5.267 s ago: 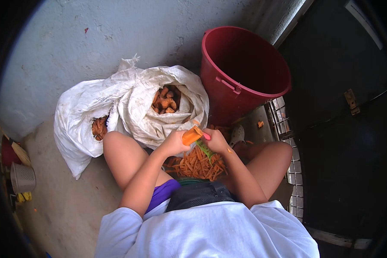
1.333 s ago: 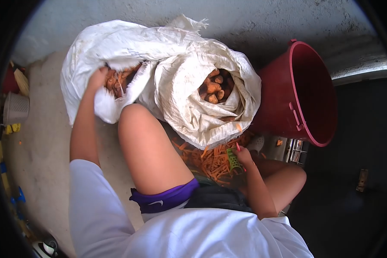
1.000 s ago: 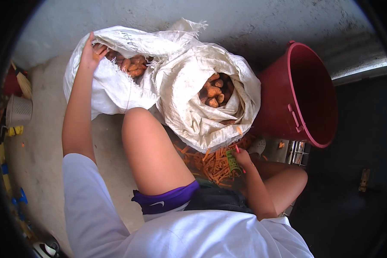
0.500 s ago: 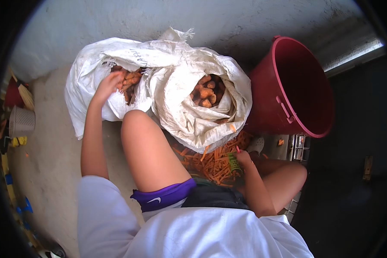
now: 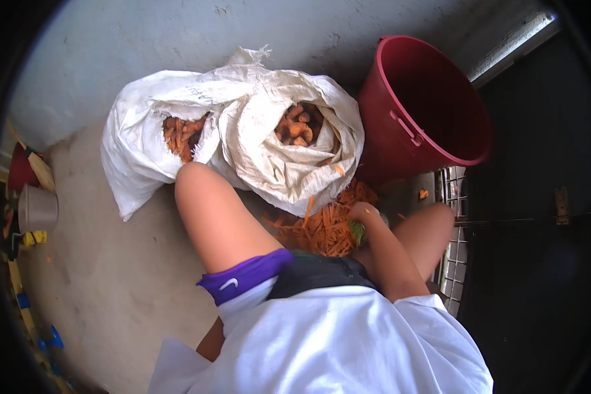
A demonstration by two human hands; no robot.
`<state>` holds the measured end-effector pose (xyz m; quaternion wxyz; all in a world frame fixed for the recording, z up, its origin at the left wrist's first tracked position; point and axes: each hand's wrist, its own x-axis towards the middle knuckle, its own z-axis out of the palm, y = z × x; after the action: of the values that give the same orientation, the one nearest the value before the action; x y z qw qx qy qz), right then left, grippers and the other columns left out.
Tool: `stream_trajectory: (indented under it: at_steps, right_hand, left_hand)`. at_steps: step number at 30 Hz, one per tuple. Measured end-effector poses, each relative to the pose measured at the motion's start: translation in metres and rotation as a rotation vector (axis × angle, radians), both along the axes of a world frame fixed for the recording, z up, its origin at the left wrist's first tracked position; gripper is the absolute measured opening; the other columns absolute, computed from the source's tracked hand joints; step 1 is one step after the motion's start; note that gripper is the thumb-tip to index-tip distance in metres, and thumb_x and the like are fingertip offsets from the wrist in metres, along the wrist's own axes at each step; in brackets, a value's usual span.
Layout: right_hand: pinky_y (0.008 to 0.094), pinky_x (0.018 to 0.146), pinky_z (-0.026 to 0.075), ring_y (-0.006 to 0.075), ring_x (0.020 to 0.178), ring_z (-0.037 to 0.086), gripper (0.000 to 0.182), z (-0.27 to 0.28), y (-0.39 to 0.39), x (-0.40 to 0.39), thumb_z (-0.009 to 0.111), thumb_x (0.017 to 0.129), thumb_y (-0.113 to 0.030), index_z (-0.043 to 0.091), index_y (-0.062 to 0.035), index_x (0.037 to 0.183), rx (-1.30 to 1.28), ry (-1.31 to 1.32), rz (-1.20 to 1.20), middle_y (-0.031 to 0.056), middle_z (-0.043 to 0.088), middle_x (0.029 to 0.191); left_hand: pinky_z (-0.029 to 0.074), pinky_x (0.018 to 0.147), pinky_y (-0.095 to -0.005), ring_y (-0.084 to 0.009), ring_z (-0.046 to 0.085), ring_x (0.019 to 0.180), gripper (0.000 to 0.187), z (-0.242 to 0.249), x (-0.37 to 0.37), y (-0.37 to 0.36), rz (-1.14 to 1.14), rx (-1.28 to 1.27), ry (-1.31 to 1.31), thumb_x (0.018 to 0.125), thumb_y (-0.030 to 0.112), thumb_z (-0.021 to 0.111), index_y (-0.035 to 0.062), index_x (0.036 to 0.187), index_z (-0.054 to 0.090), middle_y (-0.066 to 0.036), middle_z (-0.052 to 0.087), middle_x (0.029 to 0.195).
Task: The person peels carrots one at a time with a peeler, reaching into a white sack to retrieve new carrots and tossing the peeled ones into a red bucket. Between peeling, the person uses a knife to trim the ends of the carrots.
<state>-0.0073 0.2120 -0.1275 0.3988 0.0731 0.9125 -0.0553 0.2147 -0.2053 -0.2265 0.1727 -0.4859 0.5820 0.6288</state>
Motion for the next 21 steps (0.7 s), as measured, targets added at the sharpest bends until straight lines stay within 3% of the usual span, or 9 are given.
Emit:
stream_trajectory:
  at_steps: [5,8,11,14,20,21]
  right_hand:
    - [0.0363,0.073,0.045,0.0282,0.087,0.057,0.031,0.033,-0.012,-0.015,0.050,0.071,-0.024,0.060,-0.0042,0.093,0.012,-0.057,0.383,0.0163,0.059,0.092]
    - [0.0372,0.071,0.044,0.0286,0.082,0.058,0.030,0.011,-0.022,-0.030,0.051,0.070,-0.026,0.060,-0.0032,0.089,-0.166,-0.010,0.402,0.0161,0.060,0.086]
    - [0.0379,0.068,0.042,0.0294,0.076,0.057,0.030,0.016,-0.049,-0.044,0.052,0.070,-0.028,0.059,-0.0020,0.084,-0.270,-0.182,0.489,0.0164,0.060,0.081]
    - [0.0378,0.066,0.042,0.0302,0.073,0.057,0.031,0.018,-0.068,-0.057,0.052,0.070,-0.029,0.057,-0.0013,0.082,-0.349,-0.209,0.429,0.0168,0.059,0.080]
    - [0.0376,0.062,0.043,0.0261,0.068,0.056,0.030,0.004,-0.067,-0.095,0.055,0.070,-0.028,0.055,-0.0014,0.085,-0.449,-0.395,0.552,0.0132,0.058,0.076]
    - [0.0372,0.070,0.042,0.0258,0.081,0.056,0.035,0.035,-0.071,-0.103,0.055,0.067,-0.030,0.059,-0.0033,0.089,-0.374,-0.447,0.506,0.0152,0.059,0.087]
  left_hand:
    - [0.036,0.045,-0.0229,-0.0091,0.044,0.052,0.026,0.012,-0.001,0.008,0.002,-0.037,0.039,0.087,0.030,0.038,0.0075,0.086,0.051,0.000,0.051,0.066]
    - [0.036,0.046,-0.0233,-0.0096,0.045,0.053,0.026,0.015,-0.006,-0.003,0.023,-0.072,0.036,0.087,0.030,0.038,0.0071,0.087,0.051,-0.001,0.051,0.067]
    - [0.037,0.047,-0.0237,-0.0100,0.045,0.054,0.027,0.014,-0.008,-0.020,0.053,-0.099,0.003,0.087,0.030,0.038,0.0066,0.088,0.051,-0.002,0.051,0.069]
    - [0.037,0.047,-0.0241,-0.0105,0.046,0.056,0.027,0.017,-0.011,-0.038,0.072,-0.122,-0.040,0.087,0.030,0.038,0.0061,0.089,0.051,-0.002,0.052,0.070]
    - [0.038,0.049,-0.0249,-0.0114,0.047,0.058,0.029,0.024,-0.020,-0.059,0.079,-0.141,-0.147,0.087,0.030,0.038,0.0052,0.091,0.051,-0.003,0.053,0.073]
    - [0.038,0.049,-0.0250,-0.0116,0.047,0.058,0.029,0.027,-0.022,-0.063,0.075,-0.146,-0.162,0.087,0.030,0.038,0.0051,0.091,0.051,-0.004,0.053,0.073]
